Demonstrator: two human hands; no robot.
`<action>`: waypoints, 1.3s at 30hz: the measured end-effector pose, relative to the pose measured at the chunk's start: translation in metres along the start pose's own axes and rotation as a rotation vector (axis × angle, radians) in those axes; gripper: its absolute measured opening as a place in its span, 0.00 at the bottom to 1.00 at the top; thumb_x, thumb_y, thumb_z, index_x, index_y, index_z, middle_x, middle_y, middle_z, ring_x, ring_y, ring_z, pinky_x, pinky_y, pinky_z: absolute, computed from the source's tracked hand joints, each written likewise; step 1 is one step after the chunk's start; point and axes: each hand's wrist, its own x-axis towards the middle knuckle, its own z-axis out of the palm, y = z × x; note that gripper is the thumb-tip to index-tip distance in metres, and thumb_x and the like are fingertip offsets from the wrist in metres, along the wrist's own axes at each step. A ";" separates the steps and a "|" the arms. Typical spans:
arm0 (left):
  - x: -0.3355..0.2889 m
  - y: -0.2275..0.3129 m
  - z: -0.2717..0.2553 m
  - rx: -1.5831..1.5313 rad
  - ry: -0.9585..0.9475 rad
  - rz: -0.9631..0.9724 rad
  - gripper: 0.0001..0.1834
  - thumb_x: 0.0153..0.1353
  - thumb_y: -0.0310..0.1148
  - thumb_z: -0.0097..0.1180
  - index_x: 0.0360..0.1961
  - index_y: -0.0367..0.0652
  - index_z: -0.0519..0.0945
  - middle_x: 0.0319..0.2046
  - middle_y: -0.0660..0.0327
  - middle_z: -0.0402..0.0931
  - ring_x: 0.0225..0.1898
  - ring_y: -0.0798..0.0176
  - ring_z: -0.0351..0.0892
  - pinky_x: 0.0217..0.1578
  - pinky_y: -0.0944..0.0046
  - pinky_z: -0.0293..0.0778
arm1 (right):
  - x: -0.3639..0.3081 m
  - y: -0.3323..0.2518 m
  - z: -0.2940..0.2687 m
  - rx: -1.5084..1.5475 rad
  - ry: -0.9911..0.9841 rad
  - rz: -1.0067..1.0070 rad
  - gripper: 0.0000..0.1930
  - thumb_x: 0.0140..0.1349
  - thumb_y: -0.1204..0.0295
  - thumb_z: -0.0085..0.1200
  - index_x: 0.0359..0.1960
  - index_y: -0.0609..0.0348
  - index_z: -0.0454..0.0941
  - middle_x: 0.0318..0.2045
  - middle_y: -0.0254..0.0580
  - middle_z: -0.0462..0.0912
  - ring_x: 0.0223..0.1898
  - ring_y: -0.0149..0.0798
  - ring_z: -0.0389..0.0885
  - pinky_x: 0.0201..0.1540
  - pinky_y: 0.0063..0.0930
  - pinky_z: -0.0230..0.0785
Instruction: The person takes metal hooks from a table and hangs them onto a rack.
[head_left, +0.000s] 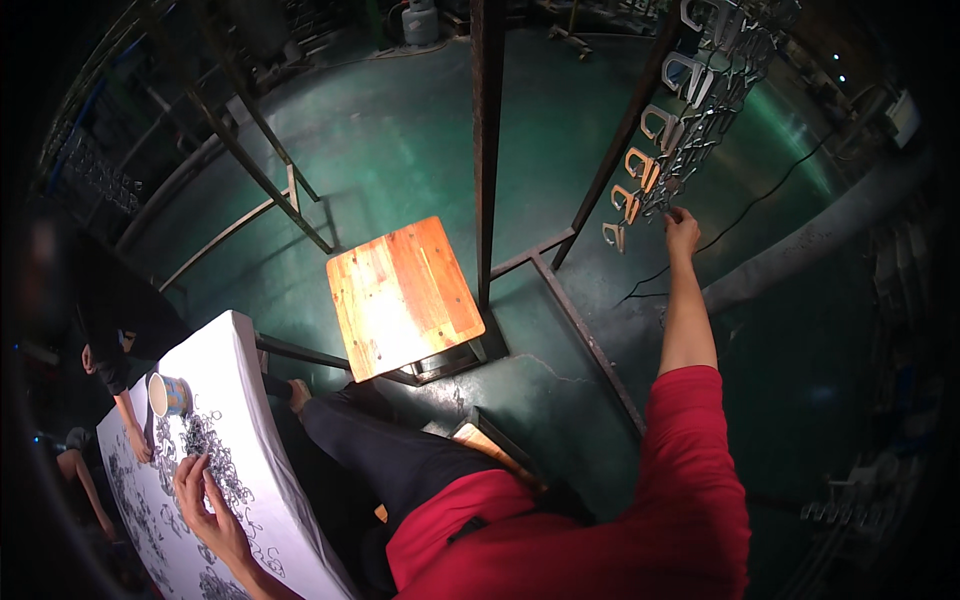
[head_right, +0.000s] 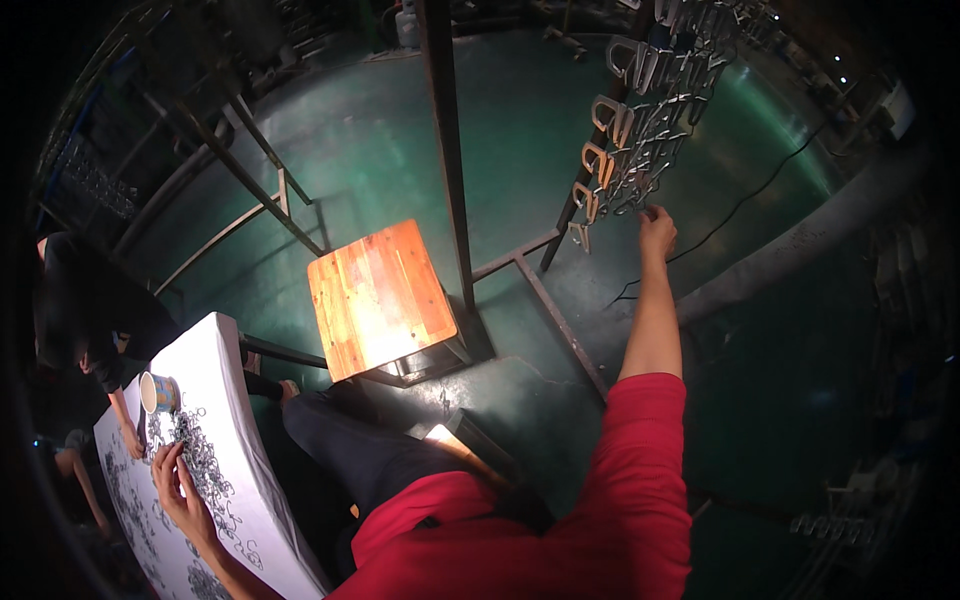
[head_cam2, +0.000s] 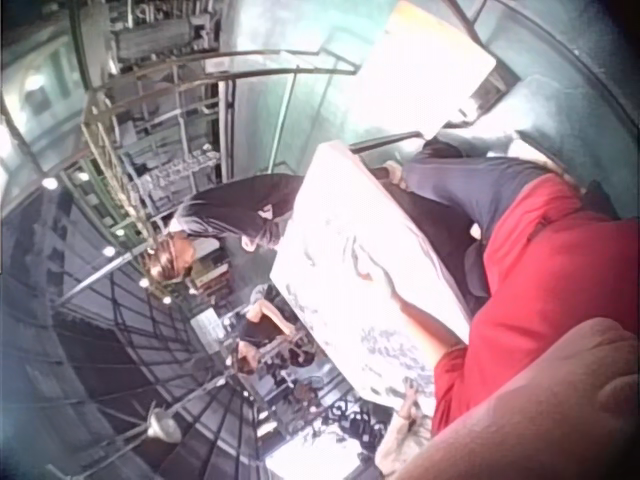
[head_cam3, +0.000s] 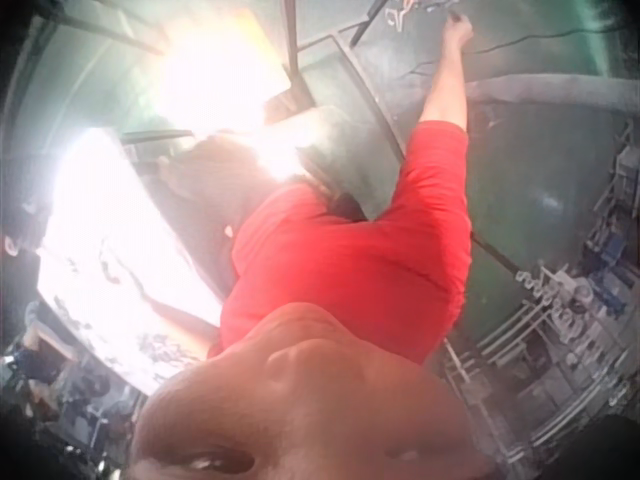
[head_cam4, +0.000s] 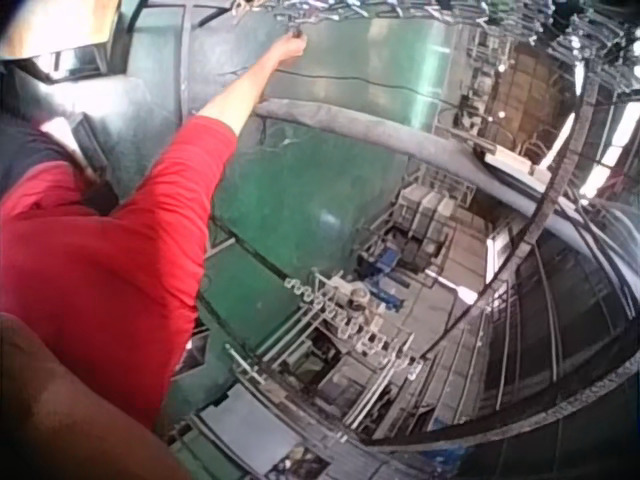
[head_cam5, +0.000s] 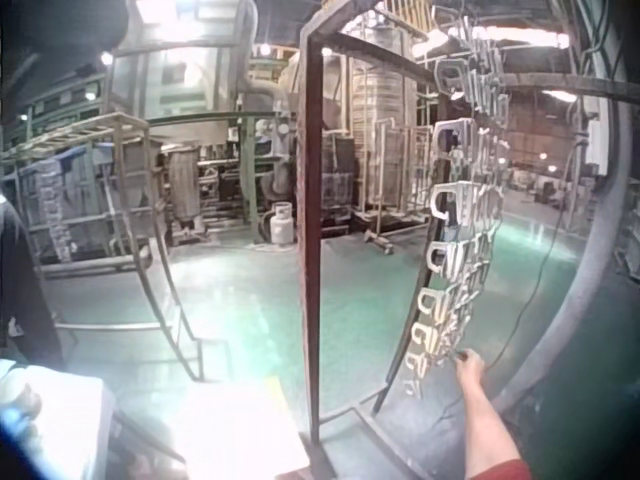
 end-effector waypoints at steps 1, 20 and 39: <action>-0.001 0.000 -0.001 0.005 -0.001 -0.003 0.11 0.62 0.24 0.45 0.41 0.35 0.79 0.42 0.53 0.73 0.47 0.56 0.71 0.47 0.59 0.66 | -0.002 0.001 0.003 0.000 -0.006 0.000 0.14 0.53 0.69 0.59 0.42 0.55 0.80 0.31 0.38 0.84 0.27 0.34 0.82 0.35 0.30 0.71; -0.033 -0.040 -0.022 -0.059 0.127 -0.150 0.09 0.58 0.18 0.48 0.37 0.35 0.80 0.38 0.55 0.75 0.42 0.59 0.75 0.43 0.64 0.70 | -0.039 -0.016 -0.033 0.088 -0.065 -0.268 0.12 0.60 0.67 0.52 0.38 0.61 0.80 0.35 0.48 0.83 0.34 0.45 0.82 0.38 0.34 0.70; -0.117 -0.350 -0.052 0.477 0.407 -1.157 0.34 0.49 0.56 0.60 0.45 0.36 0.74 0.47 0.52 0.68 0.51 0.51 0.64 0.48 0.49 0.64 | -0.406 -0.364 -0.100 0.488 -0.954 -1.052 0.08 0.60 0.73 0.52 0.35 0.66 0.80 0.34 0.45 0.82 0.37 0.40 0.78 0.44 0.30 0.69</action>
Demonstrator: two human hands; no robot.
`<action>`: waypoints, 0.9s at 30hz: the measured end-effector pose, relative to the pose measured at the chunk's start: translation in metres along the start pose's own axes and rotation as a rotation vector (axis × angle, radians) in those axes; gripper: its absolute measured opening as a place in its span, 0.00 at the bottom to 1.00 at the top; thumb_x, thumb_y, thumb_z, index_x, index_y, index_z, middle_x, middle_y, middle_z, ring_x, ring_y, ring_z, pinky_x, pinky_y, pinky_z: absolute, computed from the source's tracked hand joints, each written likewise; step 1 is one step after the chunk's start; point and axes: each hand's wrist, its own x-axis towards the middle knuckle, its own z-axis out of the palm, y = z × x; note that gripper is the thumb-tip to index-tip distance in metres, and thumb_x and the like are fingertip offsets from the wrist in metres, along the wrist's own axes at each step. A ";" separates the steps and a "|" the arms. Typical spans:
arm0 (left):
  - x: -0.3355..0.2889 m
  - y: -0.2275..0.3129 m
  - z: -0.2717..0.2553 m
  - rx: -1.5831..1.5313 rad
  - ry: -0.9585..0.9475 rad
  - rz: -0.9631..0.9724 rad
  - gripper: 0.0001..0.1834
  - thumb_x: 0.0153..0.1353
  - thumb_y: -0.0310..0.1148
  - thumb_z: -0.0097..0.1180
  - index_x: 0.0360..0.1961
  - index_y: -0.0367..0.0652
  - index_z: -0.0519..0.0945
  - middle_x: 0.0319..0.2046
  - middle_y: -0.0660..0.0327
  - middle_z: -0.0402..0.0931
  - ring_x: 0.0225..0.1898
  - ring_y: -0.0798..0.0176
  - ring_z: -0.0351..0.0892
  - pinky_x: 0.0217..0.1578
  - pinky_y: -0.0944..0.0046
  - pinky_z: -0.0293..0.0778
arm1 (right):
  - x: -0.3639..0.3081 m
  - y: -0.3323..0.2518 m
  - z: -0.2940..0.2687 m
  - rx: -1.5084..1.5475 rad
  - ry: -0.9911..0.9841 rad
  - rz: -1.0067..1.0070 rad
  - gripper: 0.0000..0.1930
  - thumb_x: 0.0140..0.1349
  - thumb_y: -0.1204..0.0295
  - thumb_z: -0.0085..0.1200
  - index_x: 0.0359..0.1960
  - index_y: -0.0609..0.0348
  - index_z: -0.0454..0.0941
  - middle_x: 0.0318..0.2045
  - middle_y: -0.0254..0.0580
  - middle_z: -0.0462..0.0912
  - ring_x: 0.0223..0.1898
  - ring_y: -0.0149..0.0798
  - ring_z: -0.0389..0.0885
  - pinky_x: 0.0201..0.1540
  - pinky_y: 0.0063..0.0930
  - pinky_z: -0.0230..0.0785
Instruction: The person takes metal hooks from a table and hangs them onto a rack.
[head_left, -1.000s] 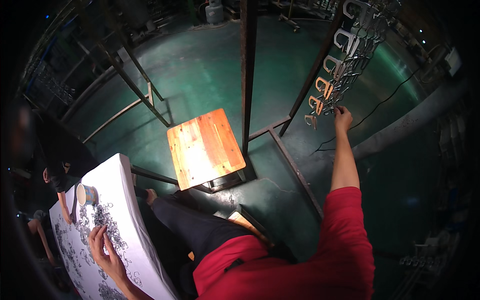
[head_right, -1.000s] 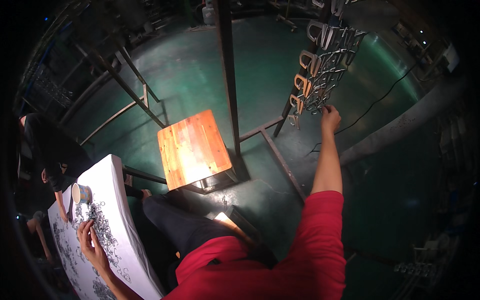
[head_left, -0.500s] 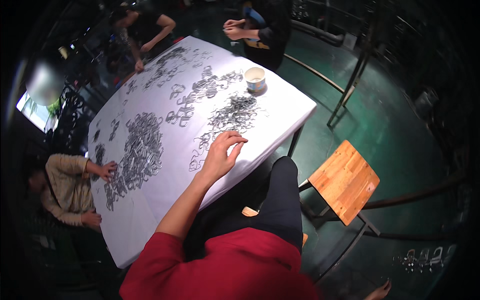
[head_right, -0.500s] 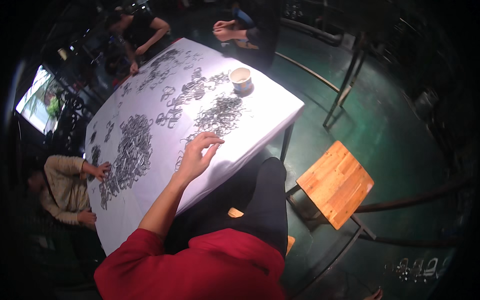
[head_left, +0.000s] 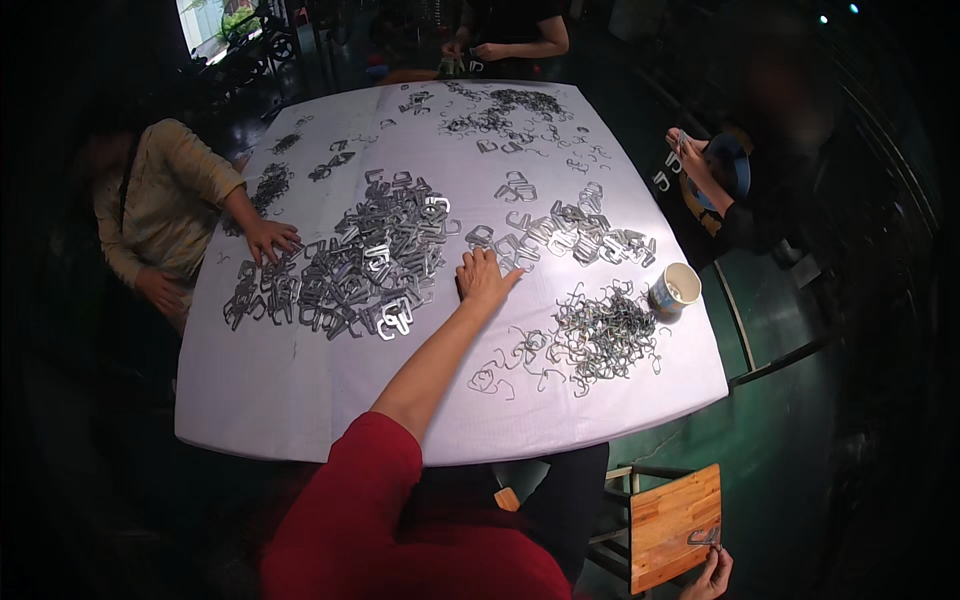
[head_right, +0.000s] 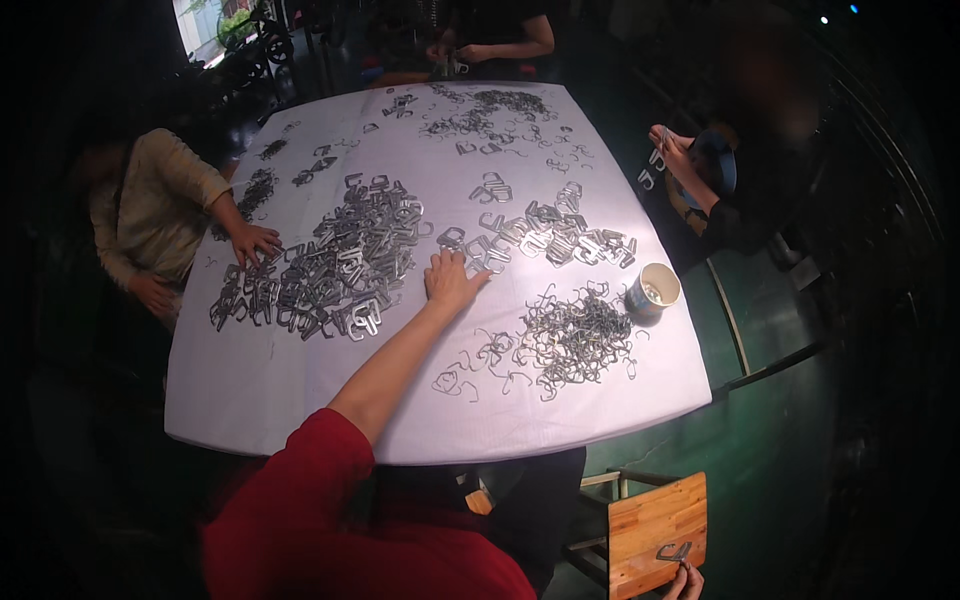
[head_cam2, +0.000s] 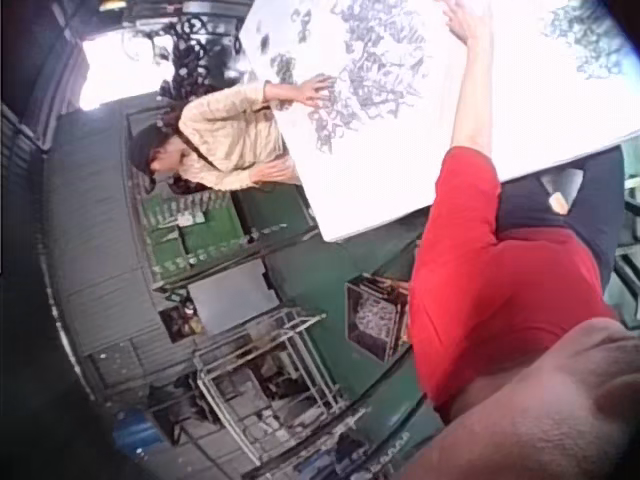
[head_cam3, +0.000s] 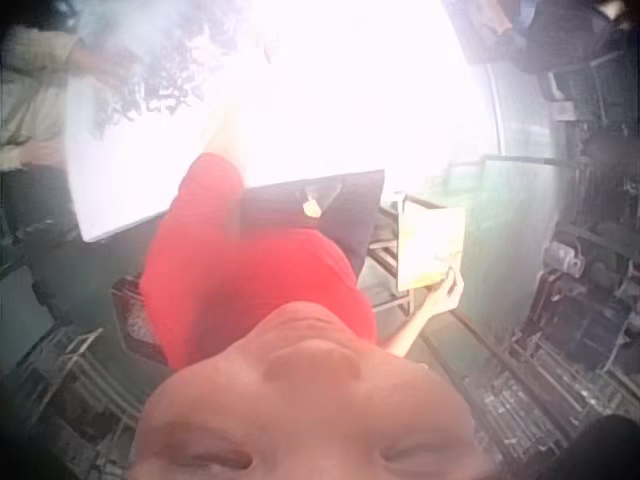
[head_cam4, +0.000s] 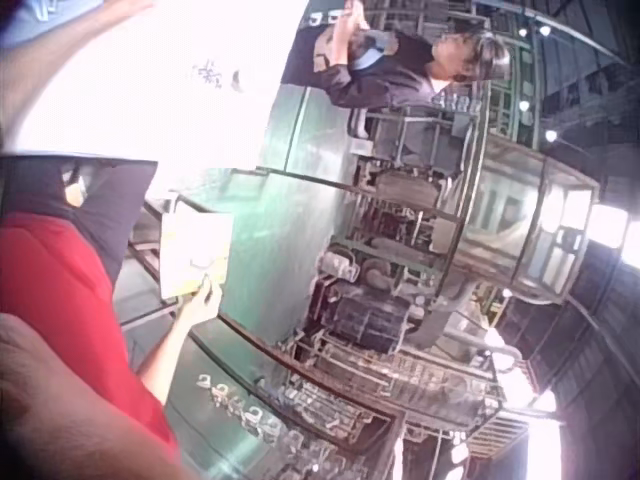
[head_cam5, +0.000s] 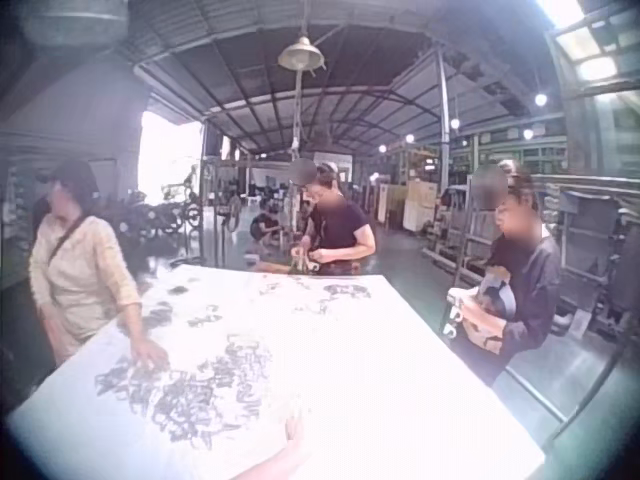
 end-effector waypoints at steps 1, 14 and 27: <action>0.007 0.015 0.005 0.000 0.005 -0.027 0.36 0.48 0.55 0.62 0.47 0.35 0.72 0.47 0.52 0.66 0.51 0.51 0.64 0.48 0.49 0.63 | 0.014 -0.034 0.015 0.117 -0.045 0.061 0.08 0.60 0.74 0.52 0.35 0.65 0.80 0.35 0.44 0.81 0.38 0.38 0.78 0.44 0.30 0.69; -0.021 -0.009 -0.045 -0.606 -0.029 0.061 0.14 0.52 0.33 0.59 0.40 0.40 0.75 0.31 0.53 0.80 0.33 0.53 0.80 0.34 0.57 0.74 | 0.062 -0.201 0.225 0.623 -0.680 -0.512 0.05 0.49 0.80 0.61 0.27 0.65 0.78 0.25 0.45 0.80 0.27 0.40 0.78 0.33 0.26 0.69; -0.128 0.030 -0.214 -0.660 0.017 0.187 0.10 0.58 0.27 0.53 0.40 0.36 0.77 0.31 0.55 0.80 0.33 0.62 0.81 0.34 0.66 0.75 | 0.008 -0.285 0.251 0.599 -0.565 -0.958 0.03 0.51 0.73 0.60 0.26 0.55 0.79 0.23 0.38 0.80 0.26 0.42 0.77 0.34 0.33 0.61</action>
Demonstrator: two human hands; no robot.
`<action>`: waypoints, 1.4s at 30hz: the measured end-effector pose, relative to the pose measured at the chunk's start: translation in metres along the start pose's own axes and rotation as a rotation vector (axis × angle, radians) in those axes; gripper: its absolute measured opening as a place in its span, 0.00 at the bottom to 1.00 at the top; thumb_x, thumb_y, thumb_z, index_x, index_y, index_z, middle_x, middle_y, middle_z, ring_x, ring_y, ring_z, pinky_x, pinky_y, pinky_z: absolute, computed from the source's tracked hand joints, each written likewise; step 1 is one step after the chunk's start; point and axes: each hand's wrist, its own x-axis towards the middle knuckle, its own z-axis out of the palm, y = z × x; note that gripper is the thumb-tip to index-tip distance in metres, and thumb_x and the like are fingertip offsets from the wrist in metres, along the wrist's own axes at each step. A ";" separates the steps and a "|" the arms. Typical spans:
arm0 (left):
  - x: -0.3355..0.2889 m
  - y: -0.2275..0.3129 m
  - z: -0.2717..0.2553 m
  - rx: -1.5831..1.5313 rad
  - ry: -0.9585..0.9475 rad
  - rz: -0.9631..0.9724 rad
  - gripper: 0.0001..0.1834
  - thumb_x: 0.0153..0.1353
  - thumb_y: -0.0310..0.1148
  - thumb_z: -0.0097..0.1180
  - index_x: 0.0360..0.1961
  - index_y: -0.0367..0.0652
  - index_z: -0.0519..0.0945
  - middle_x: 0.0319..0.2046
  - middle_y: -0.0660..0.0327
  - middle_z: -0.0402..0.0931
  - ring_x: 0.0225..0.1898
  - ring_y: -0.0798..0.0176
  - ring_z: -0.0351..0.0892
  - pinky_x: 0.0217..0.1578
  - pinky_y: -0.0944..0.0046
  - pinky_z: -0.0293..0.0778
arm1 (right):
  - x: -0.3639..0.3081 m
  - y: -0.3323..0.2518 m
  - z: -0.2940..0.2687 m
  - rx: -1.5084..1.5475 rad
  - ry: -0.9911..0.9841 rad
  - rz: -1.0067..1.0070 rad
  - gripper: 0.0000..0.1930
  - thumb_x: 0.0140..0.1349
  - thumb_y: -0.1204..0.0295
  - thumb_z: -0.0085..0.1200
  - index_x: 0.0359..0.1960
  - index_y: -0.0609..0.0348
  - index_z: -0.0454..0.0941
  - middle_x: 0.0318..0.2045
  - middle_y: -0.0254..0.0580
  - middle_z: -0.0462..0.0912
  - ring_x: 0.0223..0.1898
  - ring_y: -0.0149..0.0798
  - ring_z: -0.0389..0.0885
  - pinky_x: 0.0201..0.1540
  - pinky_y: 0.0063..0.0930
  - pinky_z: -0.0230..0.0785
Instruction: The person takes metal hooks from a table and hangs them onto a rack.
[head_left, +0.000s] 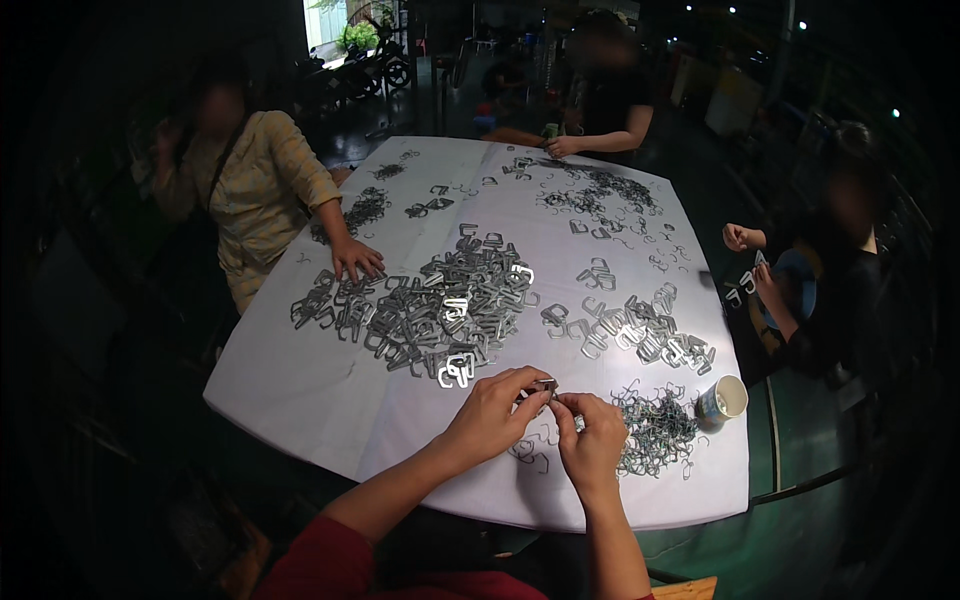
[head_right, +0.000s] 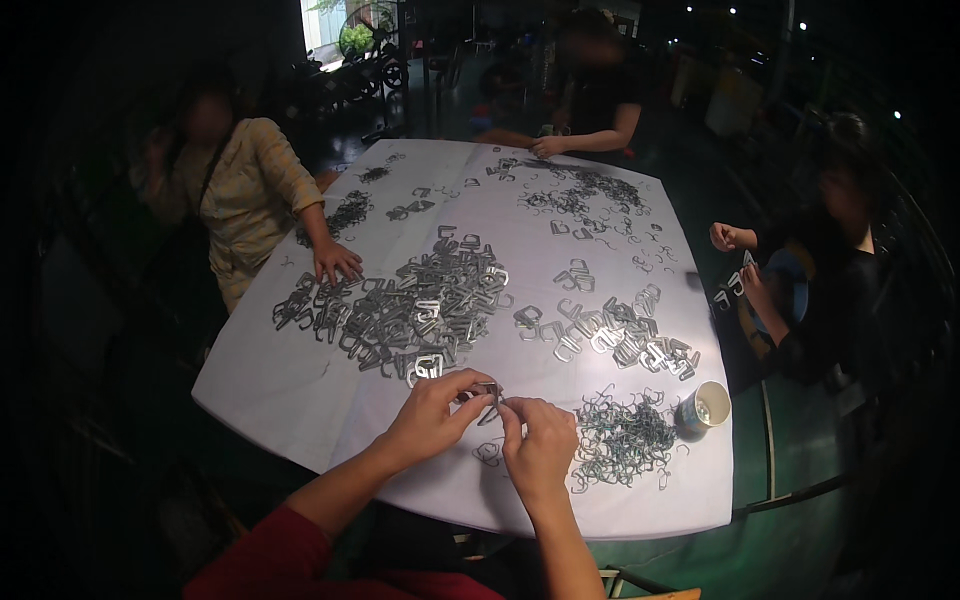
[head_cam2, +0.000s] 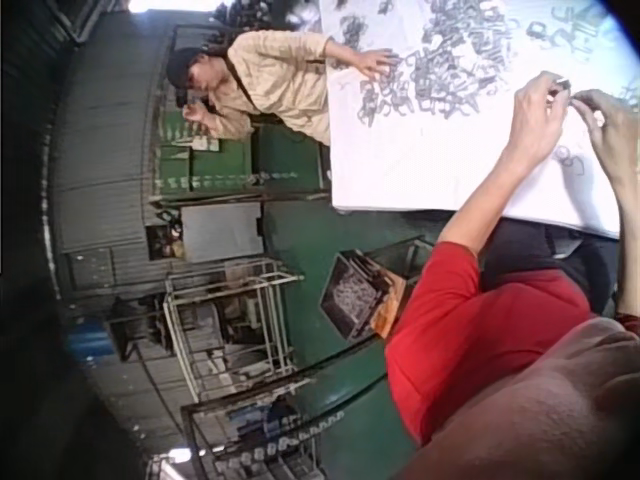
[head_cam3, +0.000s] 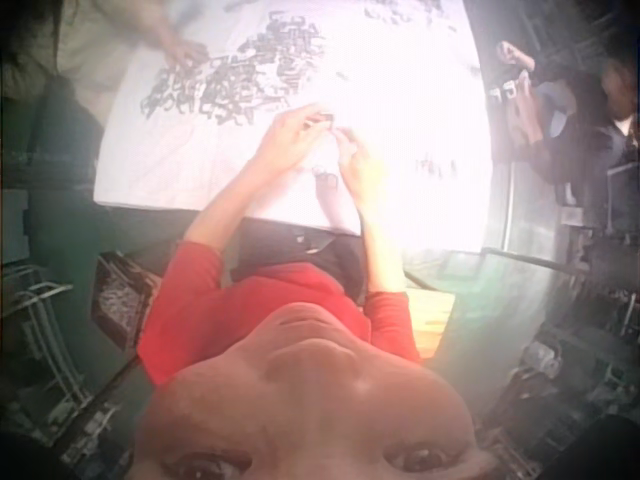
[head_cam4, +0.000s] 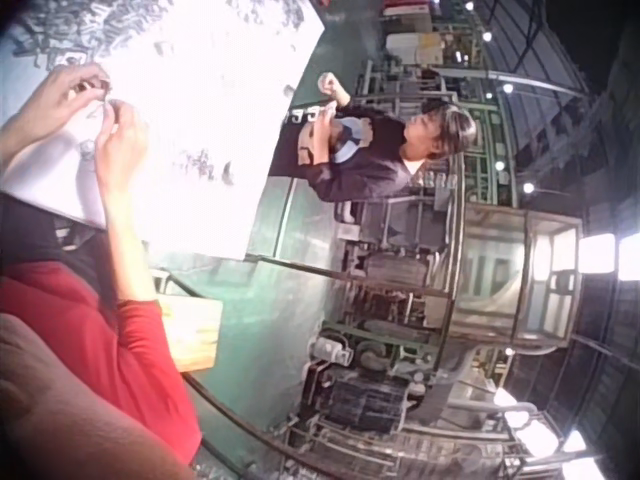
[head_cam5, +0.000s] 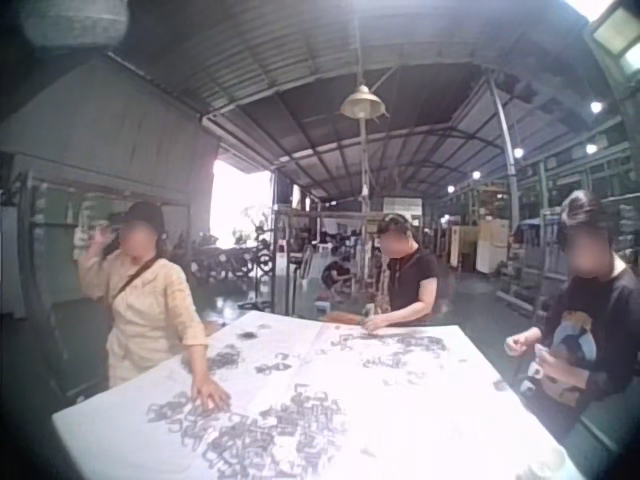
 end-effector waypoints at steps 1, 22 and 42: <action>-0.002 0.001 0.000 -0.002 0.003 0.008 0.10 0.58 0.27 0.53 0.40 0.36 0.77 0.31 0.55 0.80 0.33 0.61 0.81 0.34 0.66 0.75 | -0.001 -0.001 0.001 -0.004 0.007 -0.015 0.02 0.51 0.73 0.60 0.26 0.55 0.79 0.24 0.37 0.80 0.27 0.42 0.77 0.34 0.33 0.61; -0.020 0.014 -0.003 0.046 0.114 0.100 0.09 0.57 0.22 0.51 0.39 0.35 0.79 0.33 0.56 0.75 0.34 0.62 0.78 0.33 0.67 0.72 | -0.016 0.039 -0.013 0.122 -0.225 0.234 0.26 0.53 0.59 0.60 0.50 0.58 0.72 0.40 0.44 0.78 0.41 0.43 0.77 0.46 0.34 0.68; -0.086 0.021 -0.007 -0.116 -0.114 0.068 0.11 0.56 0.20 0.53 0.42 0.37 0.79 0.35 0.56 0.76 0.35 0.63 0.78 0.36 0.68 0.74 | -0.081 0.111 0.058 -0.388 -0.276 0.167 0.23 0.54 0.63 0.58 0.52 0.55 0.71 0.58 0.54 0.63 0.62 0.57 0.56 0.61 0.58 0.47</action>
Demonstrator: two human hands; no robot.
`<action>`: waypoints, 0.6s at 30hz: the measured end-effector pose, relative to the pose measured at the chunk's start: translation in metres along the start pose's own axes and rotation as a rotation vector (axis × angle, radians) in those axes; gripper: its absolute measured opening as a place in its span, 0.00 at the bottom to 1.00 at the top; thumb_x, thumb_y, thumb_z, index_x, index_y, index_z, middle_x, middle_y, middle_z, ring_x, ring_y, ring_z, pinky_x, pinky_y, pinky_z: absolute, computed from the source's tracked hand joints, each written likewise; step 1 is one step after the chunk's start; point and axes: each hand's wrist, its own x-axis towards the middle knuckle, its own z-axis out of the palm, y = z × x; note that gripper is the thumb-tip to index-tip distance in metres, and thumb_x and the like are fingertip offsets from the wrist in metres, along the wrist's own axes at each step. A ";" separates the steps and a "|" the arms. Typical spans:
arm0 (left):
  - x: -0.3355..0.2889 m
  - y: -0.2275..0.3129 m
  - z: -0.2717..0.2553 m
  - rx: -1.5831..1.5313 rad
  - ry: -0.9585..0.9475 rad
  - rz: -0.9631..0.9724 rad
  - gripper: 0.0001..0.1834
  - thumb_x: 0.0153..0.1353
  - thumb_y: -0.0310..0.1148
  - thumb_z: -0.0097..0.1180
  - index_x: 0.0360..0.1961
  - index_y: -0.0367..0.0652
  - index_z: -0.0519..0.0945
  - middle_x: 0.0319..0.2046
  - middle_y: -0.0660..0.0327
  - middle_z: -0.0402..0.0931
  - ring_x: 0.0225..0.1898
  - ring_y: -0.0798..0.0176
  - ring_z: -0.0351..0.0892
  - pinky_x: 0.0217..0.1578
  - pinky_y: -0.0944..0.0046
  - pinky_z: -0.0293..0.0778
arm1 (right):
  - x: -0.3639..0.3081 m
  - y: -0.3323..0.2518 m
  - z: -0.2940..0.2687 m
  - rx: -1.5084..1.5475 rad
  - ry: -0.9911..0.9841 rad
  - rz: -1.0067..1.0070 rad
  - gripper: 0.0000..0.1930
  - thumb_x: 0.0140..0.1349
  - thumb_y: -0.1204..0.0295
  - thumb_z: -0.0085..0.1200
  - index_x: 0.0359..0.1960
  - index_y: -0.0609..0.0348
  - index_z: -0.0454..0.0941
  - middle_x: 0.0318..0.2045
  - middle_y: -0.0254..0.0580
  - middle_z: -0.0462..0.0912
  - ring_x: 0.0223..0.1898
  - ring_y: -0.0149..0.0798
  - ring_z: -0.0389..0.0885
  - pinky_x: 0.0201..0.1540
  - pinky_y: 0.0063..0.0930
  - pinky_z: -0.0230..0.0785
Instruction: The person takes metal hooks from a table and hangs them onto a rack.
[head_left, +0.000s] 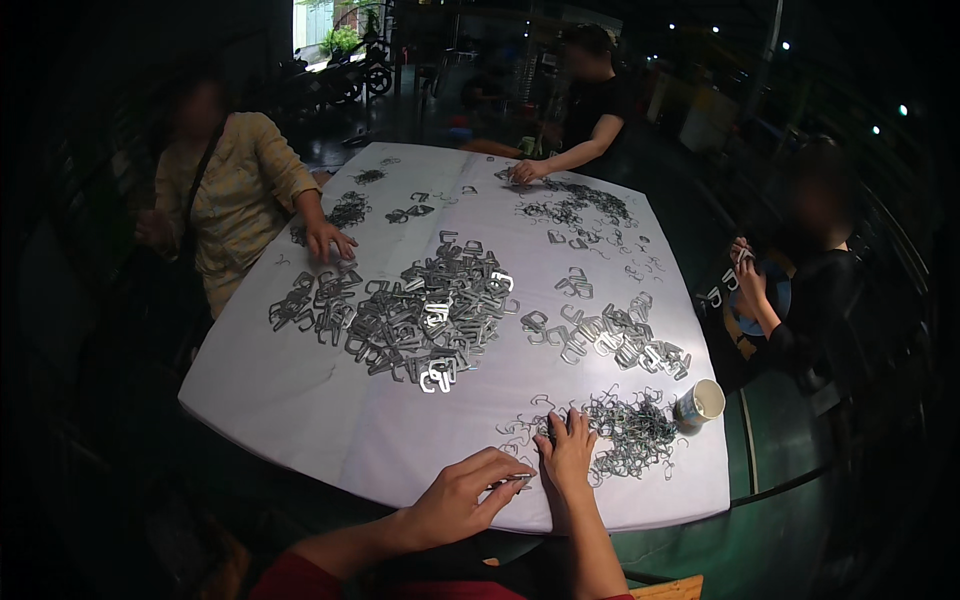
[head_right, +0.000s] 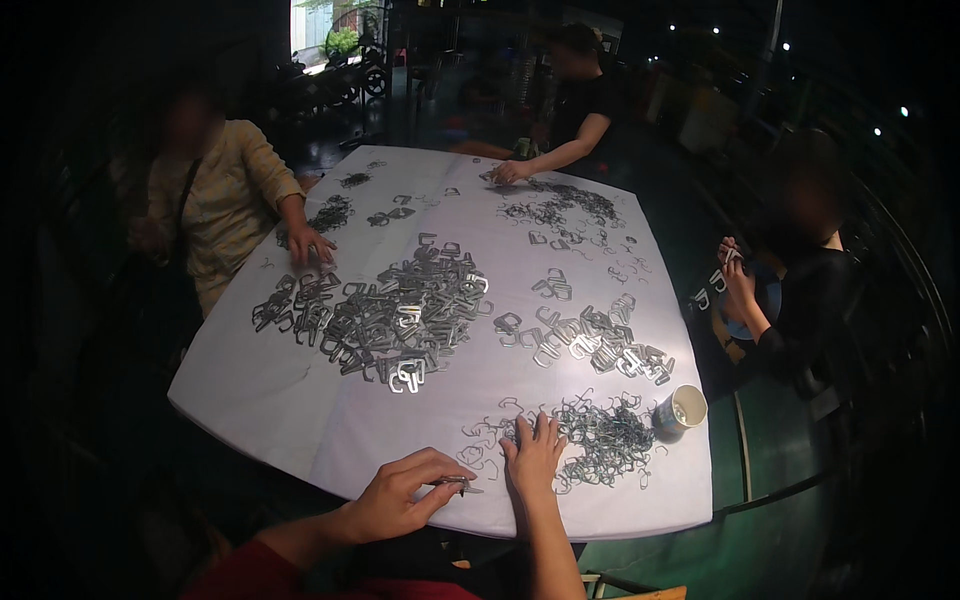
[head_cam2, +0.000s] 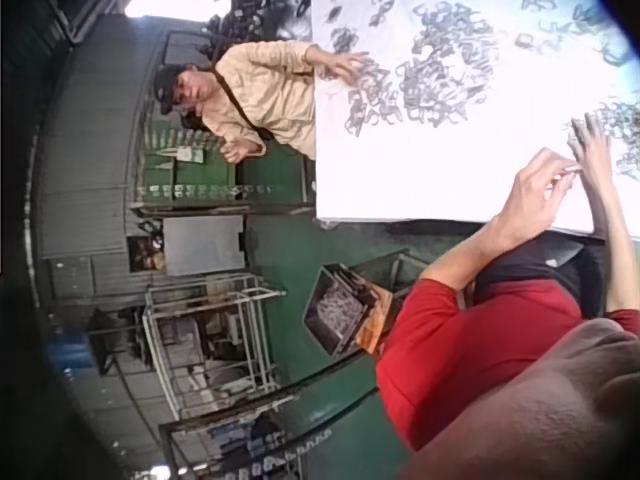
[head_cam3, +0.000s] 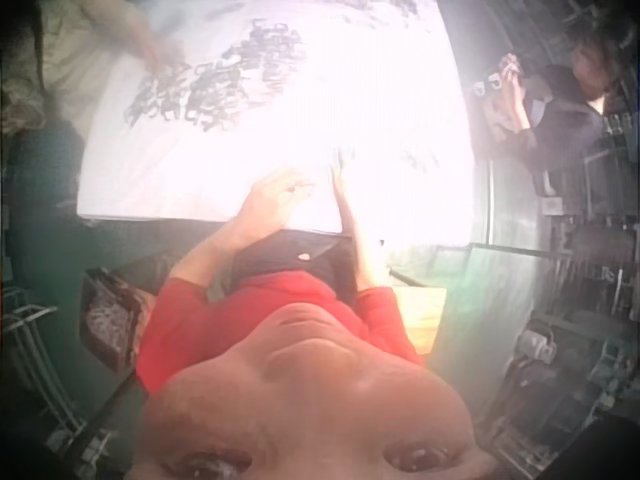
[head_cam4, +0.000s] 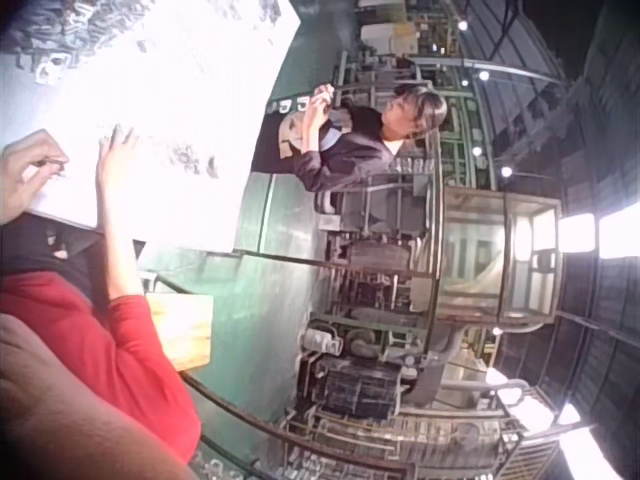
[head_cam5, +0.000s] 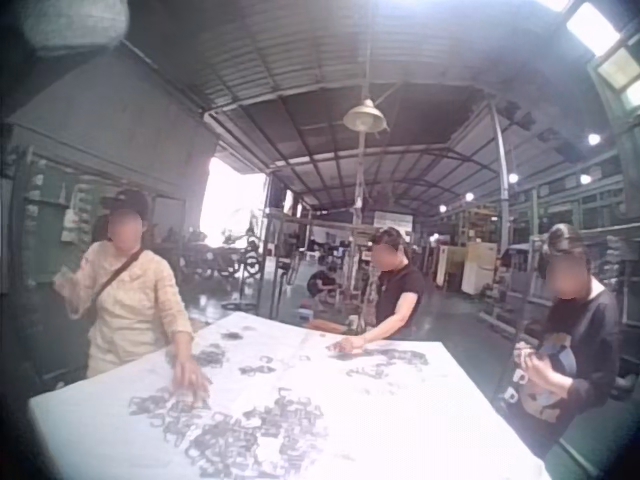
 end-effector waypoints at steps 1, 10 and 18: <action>-0.004 0.000 0.003 -0.021 -0.040 -0.010 0.11 0.57 0.21 0.54 0.42 0.37 0.79 0.35 0.56 0.76 0.36 0.63 0.78 0.37 0.69 0.74 | -0.001 0.011 0.003 0.012 0.058 -0.022 0.21 0.53 0.65 0.58 0.50 0.55 0.73 0.56 0.53 0.66 0.61 0.55 0.60 0.61 0.54 0.50; -0.014 -0.002 0.020 -0.078 -0.146 -0.020 0.11 0.57 0.21 0.53 0.43 0.37 0.79 0.36 0.57 0.76 0.35 0.65 0.78 0.35 0.69 0.75 | 0.020 0.042 -0.032 0.194 0.251 0.081 0.08 0.51 0.78 0.58 0.34 0.60 0.78 0.30 0.47 0.80 0.31 0.47 0.79 0.34 0.34 0.70; -0.015 0.001 0.021 -0.084 -0.093 0.018 0.11 0.57 0.22 0.53 0.42 0.39 0.78 0.33 0.58 0.76 0.31 0.62 0.78 0.32 0.66 0.74 | 0.022 0.034 -0.030 0.265 0.210 0.107 0.07 0.55 0.78 0.53 0.36 0.59 0.78 0.32 0.49 0.81 0.33 0.51 0.80 0.36 0.37 0.71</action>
